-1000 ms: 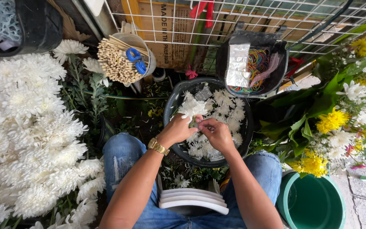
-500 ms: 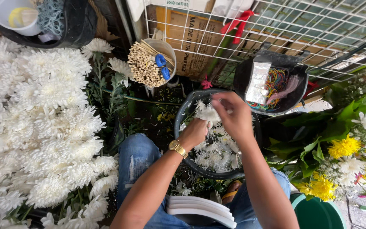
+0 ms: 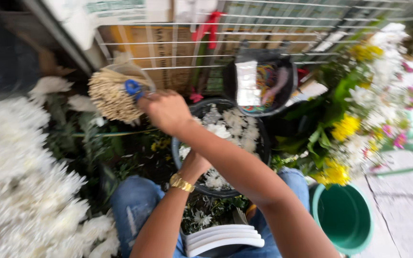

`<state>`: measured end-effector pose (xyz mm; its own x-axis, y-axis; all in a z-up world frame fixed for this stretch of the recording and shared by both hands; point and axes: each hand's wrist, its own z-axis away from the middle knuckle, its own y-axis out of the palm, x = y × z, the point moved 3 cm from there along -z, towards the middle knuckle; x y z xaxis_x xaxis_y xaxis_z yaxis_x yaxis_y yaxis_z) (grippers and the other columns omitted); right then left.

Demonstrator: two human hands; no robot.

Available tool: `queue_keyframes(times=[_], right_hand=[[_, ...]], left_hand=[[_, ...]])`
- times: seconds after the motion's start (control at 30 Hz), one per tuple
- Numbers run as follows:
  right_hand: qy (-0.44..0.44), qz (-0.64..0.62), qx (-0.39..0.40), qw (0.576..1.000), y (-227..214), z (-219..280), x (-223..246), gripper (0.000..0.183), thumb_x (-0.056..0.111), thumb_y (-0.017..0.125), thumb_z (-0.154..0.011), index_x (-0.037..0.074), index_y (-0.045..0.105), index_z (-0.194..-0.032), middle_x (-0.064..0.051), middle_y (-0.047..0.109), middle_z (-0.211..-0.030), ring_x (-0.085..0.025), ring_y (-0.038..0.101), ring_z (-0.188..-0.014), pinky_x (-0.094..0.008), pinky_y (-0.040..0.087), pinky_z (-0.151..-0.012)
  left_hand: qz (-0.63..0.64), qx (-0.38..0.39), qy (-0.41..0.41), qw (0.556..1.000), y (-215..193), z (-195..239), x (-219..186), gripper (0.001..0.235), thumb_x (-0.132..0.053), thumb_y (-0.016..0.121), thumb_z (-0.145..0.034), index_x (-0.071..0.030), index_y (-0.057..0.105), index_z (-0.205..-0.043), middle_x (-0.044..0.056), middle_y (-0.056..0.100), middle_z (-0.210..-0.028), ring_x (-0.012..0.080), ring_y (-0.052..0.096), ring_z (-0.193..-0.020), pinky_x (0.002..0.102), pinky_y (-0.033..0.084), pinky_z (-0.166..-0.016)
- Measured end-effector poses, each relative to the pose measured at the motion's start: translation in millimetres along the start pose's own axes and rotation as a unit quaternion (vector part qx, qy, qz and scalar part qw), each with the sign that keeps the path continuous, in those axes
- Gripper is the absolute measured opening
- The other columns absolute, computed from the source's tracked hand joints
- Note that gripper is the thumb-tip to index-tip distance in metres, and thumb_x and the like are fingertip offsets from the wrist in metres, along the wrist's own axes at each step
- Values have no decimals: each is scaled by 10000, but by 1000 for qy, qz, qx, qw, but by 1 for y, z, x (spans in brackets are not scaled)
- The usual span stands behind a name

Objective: The person prepares flowers by hand, plucking petals from blooms and placing the petals and flower heads into a black bucket filled with water.

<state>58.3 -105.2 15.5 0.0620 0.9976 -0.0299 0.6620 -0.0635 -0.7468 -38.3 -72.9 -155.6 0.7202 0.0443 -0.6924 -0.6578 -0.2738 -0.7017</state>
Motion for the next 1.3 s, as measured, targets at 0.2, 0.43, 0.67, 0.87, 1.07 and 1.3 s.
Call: queue_keyframes(times=[0.2,0.43,0.67,0.87,1.07,1.3], right_hand=[[-8,-66,-10,998,-3,-4,4,97,239,608,-885,164,663,-913,-34,683,-880,-273,727,-770,-408,550,-651],[43,-219,-134,965,-162,-35,-6,81,143,672,-885,138,656,-964,-56,656,-851,-335,710,-748,-461,559,-622],[127,-146,-260,946,-308,63,-57,128,193,727,-897,66,722,-885,-78,678,-816,-296,677,-773,-360,559,-650],[237,-240,99,936,-252,153,-62,50,157,606,-965,178,647,-982,-16,678,-960,-248,682,-843,-374,514,-758],[280,-415,161,851,-124,236,-76,120,183,689,-925,66,682,-950,-143,702,-920,-362,691,-885,-442,519,-802],[374,-387,233,810,-74,265,-76,167,174,763,-866,129,766,-1027,-108,744,-813,-292,697,-719,-419,515,-692]], left_hand=[[8,7,-27,1000,-6,-2,2,42,-104,664,-869,-79,681,-898,80,694,-853,327,692,-846,425,536,-781],[11,0,-74,997,-18,-11,4,93,-123,704,-862,-103,717,-951,47,726,-917,297,695,-893,402,526,-837],[65,-121,-87,987,-74,5,-12,150,-35,730,-796,-88,696,-932,117,718,-925,366,676,-950,469,493,-885],[-22,-48,-156,986,-100,15,-53,114,-114,706,-917,-160,711,-1022,5,764,-921,226,732,-848,384,546,-804],[30,-68,-112,991,-65,16,-32,236,-113,776,-801,-138,717,-1029,67,757,-908,296,716,-914,414,527,-887],[151,45,-170,973,-46,6,-26,332,-91,765,-784,-98,686,-1107,70,774,-931,282,736,-962,403,567,-886]])
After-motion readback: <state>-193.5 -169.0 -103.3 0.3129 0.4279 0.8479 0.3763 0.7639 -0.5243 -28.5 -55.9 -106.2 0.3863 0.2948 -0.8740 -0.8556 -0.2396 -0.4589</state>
